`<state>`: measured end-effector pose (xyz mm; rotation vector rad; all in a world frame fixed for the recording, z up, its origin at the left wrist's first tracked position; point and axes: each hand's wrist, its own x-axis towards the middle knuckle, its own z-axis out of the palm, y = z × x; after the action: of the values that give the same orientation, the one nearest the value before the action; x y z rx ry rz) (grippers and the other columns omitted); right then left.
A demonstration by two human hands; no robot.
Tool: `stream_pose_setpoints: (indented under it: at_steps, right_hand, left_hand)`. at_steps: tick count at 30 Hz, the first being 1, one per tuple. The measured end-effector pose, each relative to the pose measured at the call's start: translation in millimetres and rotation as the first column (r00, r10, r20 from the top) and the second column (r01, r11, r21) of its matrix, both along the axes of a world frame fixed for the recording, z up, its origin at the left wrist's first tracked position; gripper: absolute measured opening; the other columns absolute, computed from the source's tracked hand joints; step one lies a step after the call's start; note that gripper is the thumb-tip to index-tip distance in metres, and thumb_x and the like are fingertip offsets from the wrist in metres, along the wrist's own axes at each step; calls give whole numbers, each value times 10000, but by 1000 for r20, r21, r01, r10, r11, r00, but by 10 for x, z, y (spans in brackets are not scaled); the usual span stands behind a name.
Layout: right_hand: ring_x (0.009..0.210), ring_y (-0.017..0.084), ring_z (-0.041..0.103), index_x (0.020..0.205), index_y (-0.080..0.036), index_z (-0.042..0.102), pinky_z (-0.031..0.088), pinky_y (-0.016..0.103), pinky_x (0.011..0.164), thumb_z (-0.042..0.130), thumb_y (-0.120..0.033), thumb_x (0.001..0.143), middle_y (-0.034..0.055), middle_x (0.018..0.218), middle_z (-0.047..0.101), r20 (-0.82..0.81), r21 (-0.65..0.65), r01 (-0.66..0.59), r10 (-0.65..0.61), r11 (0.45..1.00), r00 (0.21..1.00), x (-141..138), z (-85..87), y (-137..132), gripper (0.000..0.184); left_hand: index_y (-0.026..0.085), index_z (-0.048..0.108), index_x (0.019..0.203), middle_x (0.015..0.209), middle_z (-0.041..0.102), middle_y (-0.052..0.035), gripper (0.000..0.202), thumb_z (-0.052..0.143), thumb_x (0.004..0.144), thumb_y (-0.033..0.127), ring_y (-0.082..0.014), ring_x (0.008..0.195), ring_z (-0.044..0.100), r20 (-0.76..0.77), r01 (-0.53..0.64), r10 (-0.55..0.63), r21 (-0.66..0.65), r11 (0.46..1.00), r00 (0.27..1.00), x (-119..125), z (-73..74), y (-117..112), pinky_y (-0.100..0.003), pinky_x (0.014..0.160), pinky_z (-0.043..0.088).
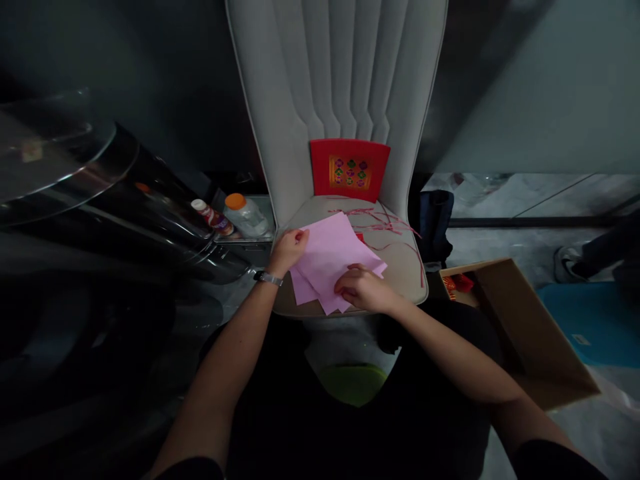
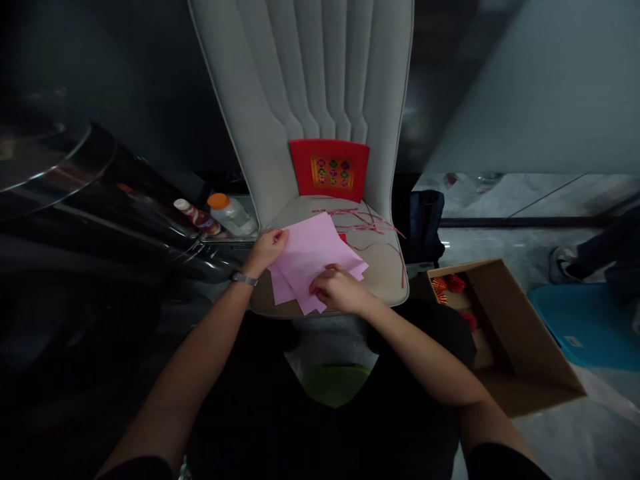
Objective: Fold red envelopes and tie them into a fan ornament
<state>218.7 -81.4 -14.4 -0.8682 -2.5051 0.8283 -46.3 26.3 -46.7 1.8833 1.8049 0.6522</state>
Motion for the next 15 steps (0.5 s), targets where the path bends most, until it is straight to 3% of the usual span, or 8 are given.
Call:
stream_pose_setpoints:
  at_steps: [6, 11, 15]
  right_hand:
    - [968, 230, 710, 948, -209, 750, 476, 403, 980, 659, -47, 837, 54, 975, 777, -27, -74, 50, -52, 996, 998, 223, -164, 4, 216]
    - [1102, 291, 638, 1168, -218, 782, 460, 481, 1018, 653, -71, 833, 113, 1123, 718, 24, 37, 214, -215, 976, 976, 511, -246, 193, 388]
    - [1114, 306, 591, 1076, -251, 828, 467, 516, 1017, 680, -109, 813, 118, 1158, 645, 28, 86, 333, -337, 939, 941, 694, -246, 346, 334]
  left_hand:
    - [144, 730, 1161, 1137, 692, -123, 386, 668, 898, 421, -239, 967, 659, -55, 39, -42, -46, 998, 998, -40, -50, -64, -360, 971, 511]
    - [176, 671, 1265, 1163, 638, -106, 486, 763, 834, 380, -246, 971, 656, -120, 64, -79, -124, 990, 990, -73, -43, -146, -378, 961, 529]
    - [172, 658, 1280, 1208, 638, -115, 462, 746, 863, 353, -254, 1021, 666, -126, 73, -89, -126, 989, 988, 16, 43, -190, -388, 983, 531]
